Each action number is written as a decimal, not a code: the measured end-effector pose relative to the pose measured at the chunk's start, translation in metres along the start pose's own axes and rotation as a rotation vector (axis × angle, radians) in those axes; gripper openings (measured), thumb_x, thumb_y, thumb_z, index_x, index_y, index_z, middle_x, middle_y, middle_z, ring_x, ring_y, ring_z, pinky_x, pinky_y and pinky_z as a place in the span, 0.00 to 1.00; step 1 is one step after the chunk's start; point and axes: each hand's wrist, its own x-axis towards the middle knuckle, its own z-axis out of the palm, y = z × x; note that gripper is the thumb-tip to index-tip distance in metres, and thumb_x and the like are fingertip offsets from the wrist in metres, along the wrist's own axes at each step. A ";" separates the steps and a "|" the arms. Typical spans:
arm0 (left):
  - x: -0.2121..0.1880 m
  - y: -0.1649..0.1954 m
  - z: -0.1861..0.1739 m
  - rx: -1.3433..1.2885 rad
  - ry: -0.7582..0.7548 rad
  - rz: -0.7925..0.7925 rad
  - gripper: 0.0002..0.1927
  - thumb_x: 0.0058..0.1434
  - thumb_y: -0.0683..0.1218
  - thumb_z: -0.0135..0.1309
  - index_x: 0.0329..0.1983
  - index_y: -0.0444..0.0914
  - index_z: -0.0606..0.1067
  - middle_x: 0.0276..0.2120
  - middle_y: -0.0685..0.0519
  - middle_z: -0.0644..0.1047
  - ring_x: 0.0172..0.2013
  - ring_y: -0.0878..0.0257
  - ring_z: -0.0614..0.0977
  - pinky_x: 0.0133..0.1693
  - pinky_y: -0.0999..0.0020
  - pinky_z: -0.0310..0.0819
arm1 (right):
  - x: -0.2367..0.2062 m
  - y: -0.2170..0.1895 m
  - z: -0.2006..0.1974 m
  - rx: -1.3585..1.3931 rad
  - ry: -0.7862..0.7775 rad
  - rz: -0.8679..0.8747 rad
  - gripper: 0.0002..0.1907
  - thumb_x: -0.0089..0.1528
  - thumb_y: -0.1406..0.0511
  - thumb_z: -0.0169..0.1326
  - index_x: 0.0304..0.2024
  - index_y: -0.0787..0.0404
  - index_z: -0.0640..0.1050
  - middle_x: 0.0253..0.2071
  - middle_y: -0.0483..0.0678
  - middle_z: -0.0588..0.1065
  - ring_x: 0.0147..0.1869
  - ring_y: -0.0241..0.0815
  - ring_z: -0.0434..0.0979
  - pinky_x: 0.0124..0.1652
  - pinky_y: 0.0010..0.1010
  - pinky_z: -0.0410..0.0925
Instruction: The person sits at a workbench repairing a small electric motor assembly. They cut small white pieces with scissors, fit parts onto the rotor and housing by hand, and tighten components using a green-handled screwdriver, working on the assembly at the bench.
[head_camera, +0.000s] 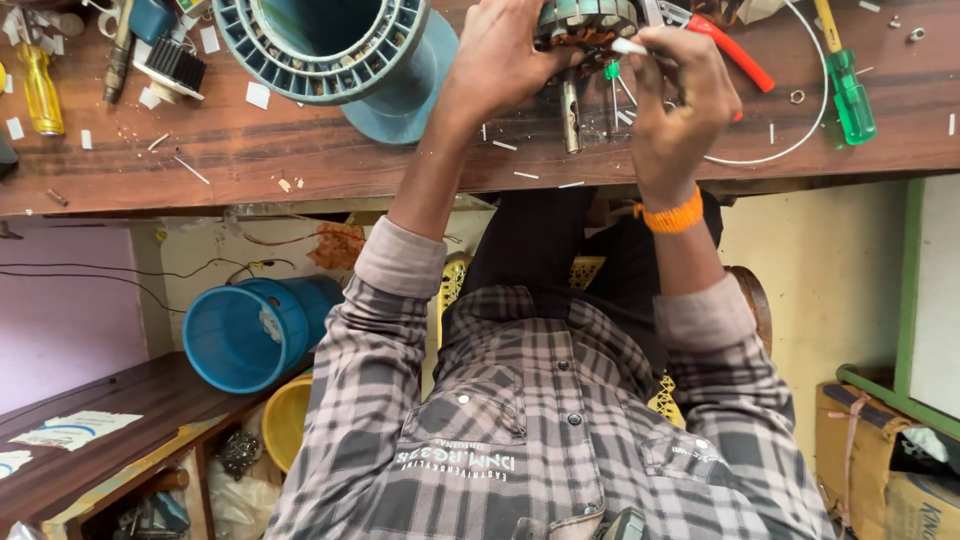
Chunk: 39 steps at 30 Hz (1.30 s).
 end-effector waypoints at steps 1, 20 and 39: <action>0.001 -0.001 0.001 0.008 0.000 -0.005 0.25 0.55 0.53 0.73 0.49 0.38 0.76 0.39 0.46 0.81 0.42 0.46 0.82 0.43 0.51 0.74 | 0.005 0.006 0.007 -0.046 0.003 -0.082 0.07 0.70 0.77 0.61 0.50 0.67 0.79 0.46 0.52 0.80 0.50 0.43 0.82 0.50 0.32 0.76; 0.004 0.007 0.004 -0.106 0.049 0.089 0.23 0.57 0.46 0.69 0.55 0.40 0.78 0.44 0.47 0.82 0.46 0.47 0.83 0.47 0.53 0.76 | 0.027 -0.003 -0.004 -0.164 -0.271 -0.172 0.09 0.69 0.78 0.63 0.50 0.66 0.80 0.44 0.51 0.80 0.46 0.46 0.78 0.46 0.35 0.70; 0.030 0.046 -0.034 -0.050 -0.561 -0.508 0.18 0.63 0.53 0.56 0.55 0.45 0.76 0.37 0.47 0.82 0.36 0.55 0.85 0.41 0.60 0.77 | 0.040 0.020 -0.015 0.193 -0.404 0.052 0.05 0.69 0.80 0.63 0.44 0.70 0.82 0.42 0.50 0.80 0.43 0.37 0.81 0.42 0.25 0.71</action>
